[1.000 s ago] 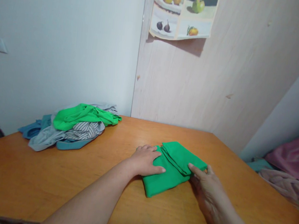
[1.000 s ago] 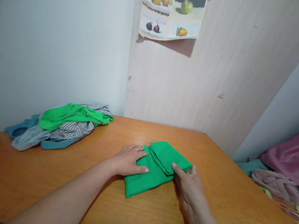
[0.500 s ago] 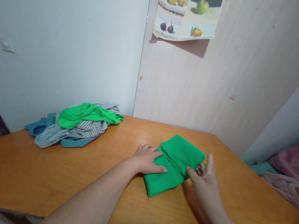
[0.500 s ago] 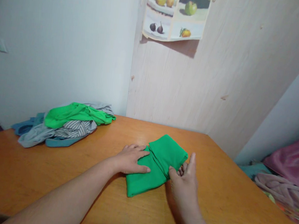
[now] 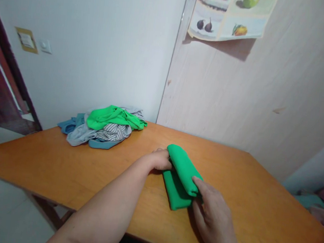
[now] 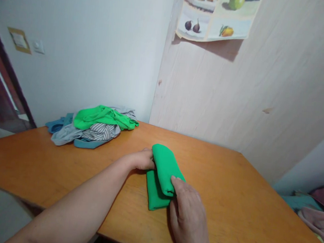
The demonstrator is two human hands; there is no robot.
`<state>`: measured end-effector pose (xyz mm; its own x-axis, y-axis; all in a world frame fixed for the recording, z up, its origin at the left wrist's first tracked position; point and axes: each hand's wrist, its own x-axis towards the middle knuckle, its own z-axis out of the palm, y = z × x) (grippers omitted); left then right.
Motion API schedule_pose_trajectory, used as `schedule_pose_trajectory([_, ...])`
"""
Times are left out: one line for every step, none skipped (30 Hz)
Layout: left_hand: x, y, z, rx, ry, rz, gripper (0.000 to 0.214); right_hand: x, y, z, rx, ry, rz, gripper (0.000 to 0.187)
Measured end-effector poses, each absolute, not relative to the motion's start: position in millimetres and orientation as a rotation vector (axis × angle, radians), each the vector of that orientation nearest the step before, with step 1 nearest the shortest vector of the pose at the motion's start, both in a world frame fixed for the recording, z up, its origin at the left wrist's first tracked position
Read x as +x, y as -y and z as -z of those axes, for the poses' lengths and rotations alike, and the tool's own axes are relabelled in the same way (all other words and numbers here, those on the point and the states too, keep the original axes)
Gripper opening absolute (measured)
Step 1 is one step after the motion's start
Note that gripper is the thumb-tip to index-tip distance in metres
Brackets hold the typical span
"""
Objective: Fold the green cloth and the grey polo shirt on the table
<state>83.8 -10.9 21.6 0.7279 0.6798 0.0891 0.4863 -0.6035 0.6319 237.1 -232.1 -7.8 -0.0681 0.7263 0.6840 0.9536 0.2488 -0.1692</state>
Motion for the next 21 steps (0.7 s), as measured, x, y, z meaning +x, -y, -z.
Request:
schedule_pose_trajectory([82.2, 7.3, -21.4, 2.303, -0.879, -0.449, 0.044, 237.4, 232.4, 7.7, -1.508, 1.887, 0.450, 0.056])
schedule_pose_trajectory([81.1, 4.3, -20.9, 2.267, -0.881, -0.468, 0.039, 237.3, 232.8, 7.7, -1.484, 1.920, 0.473, 0.056])
schedule_pose_trajectory([80.5, 1.7, -20.0, 2.233, -0.888, -0.488, 0.034, 237.2, 233.2, 8.0, -1.464, 1.948, 0.497, 0.055])
schedule_pose_trajectory([80.1, -0.5, -18.8, 2.204, -0.901, -0.506, 0.029, 236.9, 233.5, 8.3, -1.449, 1.973, 0.518, 0.055])
schedule_pose_trajectory([79.8, -2.4, -17.2, 2.184, -0.916, -0.519, 0.025, 236.6, 233.7, 8.6, -1.442, 1.997, 0.534, 0.053])
schedule_pose_trajectory([79.4, -4.4, -15.5, 2.173, -0.928, -0.525, 0.021, 236.4, 233.8, 8.6, -1.442, 2.023, 0.545, 0.051])
schedule_pose_trajectory([78.7, -6.3, -13.8, 2.168, -0.938, -0.527, 0.017, 236.0, 233.9, 8.4, -1.447, 2.048, 0.552, 0.049])
schedule_pose_trajectory([77.8, -8.5, -12.1, 2.161, -0.949, -0.532, 0.013, 235.7, 234.0, 7.9, -1.452, 2.072, 0.556, 0.047])
schedule_pose_trajectory([76.7, -10.8, -10.6, 2.154, -0.962, -0.538, 0.009, 235.2, 234.1, 7.0, -1.456, 2.095, 0.557, 0.045])
schedule_pose_trajectory([75.5, -13.4, -9.3, 2.147, -0.980, -0.549, 0.005, 234.6, 234.2, 6.0, -1.456, 2.115, 0.557, 0.045])
schedule_pose_trajectory([74.4, -16.1, -8.3, 2.140, -1.001, -0.564, 0.003, 233.9, 234.3, 4.9, -1.455, 2.133, 0.554, 0.044])
schedule_pose_trajectory([73.5, -18.7, -7.8, 2.131, -1.024, -0.584, 0.003, 233.1, 234.6, 3.8, -1.450, 2.149, 0.551, 0.045])
schedule_pose_trajectory([73.0, -21.2, -7.7, 2.120, -1.048, -0.608, 0.005, 232.4, 234.8, 2.7, -1.446, 2.164, 0.544, 0.045])
schedule_pose_trajectory([73.0, -23.4, -8.2, 2.105, -1.070, -0.637, 0.007, 231.6, 235.2, 1.9, -1.443, 2.178, 0.538, 0.046])
schedule_pose_trajectory([73.6, -25.0, -9.3, 2.086, -1.090, -0.670, 0.009, 231.0, 235.5, 1.2, -1.441, 2.188, 0.534, 0.047])
schedule_pose_trajectory([74.7, -25.9, -11.0, 2.066, -1.105, -0.707, 0.012, 230.5, 235.8, 0.7, -1.440, 2.195, 0.533, 0.048])
schedule_pose_trajectory([76.3, -25.8, -13.2, 2.044, -1.113, -0.746, 0.017, 230.2, 236.1, 0.6, -1.441, 2.199, 0.532, 0.049])
schedule_pose_trajectory([78.1, -24.9, -15.7, 2.024, -1.112, -0.785, 0.023, 230.1, 236.3, 0.6, -1.445, 2.203, 0.532, 0.050])
schedule_pose_trajectory([79.9, -23.0, -18.3, 2.008, -1.102, -0.822, 0.030, 230.0, 236.4, 0.7, -1.451, 2.205, 0.531, 0.050])
schedule_pose_trajectory([81.5, -20.3, -20.7, 1.997, -1.084, -0.852, 0.037, 230.0, 236.5, 0.8, -1.456, 2.205, 0.530, 0.051])
schedule_pose_trajectory([82.8, -17.1, -22.6, 1.991, -1.061, -0.871, 0.043, 229.8, 236.6, 0.9, -1.460, 2.205, 0.527, 0.051])
